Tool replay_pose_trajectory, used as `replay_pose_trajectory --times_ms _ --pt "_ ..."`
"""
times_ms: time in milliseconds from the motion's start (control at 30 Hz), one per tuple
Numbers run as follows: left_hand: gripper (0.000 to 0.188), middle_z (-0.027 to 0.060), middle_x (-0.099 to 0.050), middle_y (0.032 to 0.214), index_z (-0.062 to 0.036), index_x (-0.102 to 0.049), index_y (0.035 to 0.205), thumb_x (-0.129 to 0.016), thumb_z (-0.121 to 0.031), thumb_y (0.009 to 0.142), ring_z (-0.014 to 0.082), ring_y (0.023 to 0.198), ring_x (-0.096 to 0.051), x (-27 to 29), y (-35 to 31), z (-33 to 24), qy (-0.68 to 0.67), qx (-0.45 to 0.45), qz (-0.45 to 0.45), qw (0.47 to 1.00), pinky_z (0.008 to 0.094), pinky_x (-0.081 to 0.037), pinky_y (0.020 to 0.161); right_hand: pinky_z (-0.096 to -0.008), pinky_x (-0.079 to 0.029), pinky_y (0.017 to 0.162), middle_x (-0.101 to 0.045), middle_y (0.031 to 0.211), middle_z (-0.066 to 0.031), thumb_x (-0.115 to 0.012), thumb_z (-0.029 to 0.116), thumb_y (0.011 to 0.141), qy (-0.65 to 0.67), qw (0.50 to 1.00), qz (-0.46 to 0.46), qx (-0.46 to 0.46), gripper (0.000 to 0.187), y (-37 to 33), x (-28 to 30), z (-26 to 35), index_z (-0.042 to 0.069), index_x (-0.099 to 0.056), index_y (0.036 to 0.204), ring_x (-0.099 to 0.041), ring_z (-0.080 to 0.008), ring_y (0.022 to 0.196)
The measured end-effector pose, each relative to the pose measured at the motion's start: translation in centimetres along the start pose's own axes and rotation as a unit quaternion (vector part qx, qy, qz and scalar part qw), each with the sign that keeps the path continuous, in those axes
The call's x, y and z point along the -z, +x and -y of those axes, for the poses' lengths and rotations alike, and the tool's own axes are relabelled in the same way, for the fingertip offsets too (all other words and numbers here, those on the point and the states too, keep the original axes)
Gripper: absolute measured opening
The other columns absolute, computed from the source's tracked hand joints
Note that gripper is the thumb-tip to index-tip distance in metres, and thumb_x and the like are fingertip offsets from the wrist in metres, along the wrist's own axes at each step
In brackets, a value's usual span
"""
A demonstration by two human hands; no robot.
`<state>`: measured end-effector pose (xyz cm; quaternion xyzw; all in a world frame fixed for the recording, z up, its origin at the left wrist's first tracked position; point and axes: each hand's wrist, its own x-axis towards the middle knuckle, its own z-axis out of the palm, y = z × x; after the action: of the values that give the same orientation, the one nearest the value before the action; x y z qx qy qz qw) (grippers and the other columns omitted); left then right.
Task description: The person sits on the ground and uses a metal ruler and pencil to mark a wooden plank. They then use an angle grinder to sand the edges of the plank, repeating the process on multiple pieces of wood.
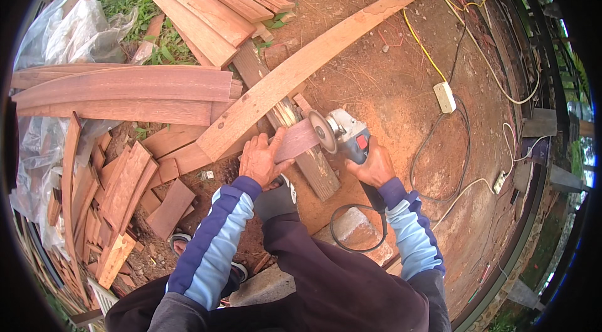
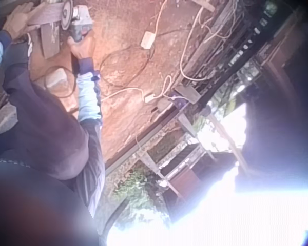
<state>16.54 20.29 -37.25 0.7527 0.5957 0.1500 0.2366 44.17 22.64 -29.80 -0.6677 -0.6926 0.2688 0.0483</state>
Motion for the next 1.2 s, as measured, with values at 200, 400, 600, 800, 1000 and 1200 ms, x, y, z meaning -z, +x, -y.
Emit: replay_pose_trajectory --times_ms 200,400,600,800,1000,1200 --pt "0.078 0.0135 -0.052 0.089 -0.0156 -0.044 0.139 -0.077 -0.039 0.072 0.0311 0.087 -0.053 0.0 0.0 0.1 -0.005 -0.001 0.002 1.000 0.0412 -0.043 0.079 -0.0436 -0.052 0.065 -0.062 0.076 -0.0301 -0.075 0.031 0.065 0.005 1.000 0.000 0.010 0.059 0.1 0.0 -0.1 -0.013 -0.051 0.095 -0.065 -0.0427 0.073" --pt "0.076 0.0139 -0.053 0.094 -0.0146 -0.042 0.140 -0.075 -0.037 0.075 0.0301 0.091 -0.053 0.7 0.2 -0.3 -0.007 0.014 0.042 0.999 0.0404 -0.042 0.083 -0.0436 -0.051 0.065 -0.062 0.074 -0.0302 -0.075 0.032 0.065 0.002 1.000 -0.005 0.017 0.059 0.2 -0.2 -0.4 -0.013 -0.051 0.093 -0.065 -0.0425 0.071" --pt "0.076 0.0139 -0.053 0.094 -0.0150 -0.042 0.140 -0.074 -0.037 0.075 0.0300 0.091 -0.053 0.7 0.1 -0.2 -0.004 0.016 0.040 0.999 0.0406 -0.042 0.082 -0.0437 -0.051 0.065 -0.061 0.074 -0.0303 -0.075 0.033 0.064 -0.008 1.000 0.003 0.005 0.060 0.4 -0.2 0.0 -0.013 -0.051 0.094 -0.065 -0.0426 0.071" --pt "0.077 0.0143 -0.051 0.090 -0.0142 -0.044 0.139 -0.076 -0.036 0.072 0.0318 0.087 -0.053 0.4 0.0 0.0 -0.017 0.001 0.007 1.000 0.0416 -0.042 0.078 -0.0432 -0.052 0.068 -0.063 0.079 -0.0290 -0.075 0.033 0.064 0.016 1.000 -0.015 -0.007 0.059 0.3 -0.3 -0.4 -0.012 -0.051 0.096 -0.065 -0.0413 0.075" --pt "0.079 0.0142 -0.052 0.090 -0.0139 -0.042 0.139 -0.077 -0.035 0.071 0.0319 0.088 -0.052 0.3 -0.1 0.3 -0.016 -0.004 0.003 1.000 0.0415 -0.042 0.076 -0.0401 -0.052 0.070 -0.065 0.083 -0.0233 -0.076 0.026 0.063 0.081 0.992 -0.078 -0.066 0.056 0.0 1.1 0.7 -0.010 -0.053 0.100 -0.067 -0.0335 0.077" --pt "0.083 0.0158 -0.052 0.095 -0.0134 -0.037 0.141 -0.078 -0.033 0.071 0.0335 0.091 -0.052 0.0 0.2 -0.1 0.011 0.000 0.036 0.999 0.0433 -0.043 0.079 -0.0348 -0.052 0.071 -0.066 0.085 -0.0154 -0.077 0.020 0.065 0.170 0.968 -0.164 -0.088 0.047 -0.8 1.7 -0.7 -0.004 -0.059 0.100 -0.065 -0.0231 0.076"
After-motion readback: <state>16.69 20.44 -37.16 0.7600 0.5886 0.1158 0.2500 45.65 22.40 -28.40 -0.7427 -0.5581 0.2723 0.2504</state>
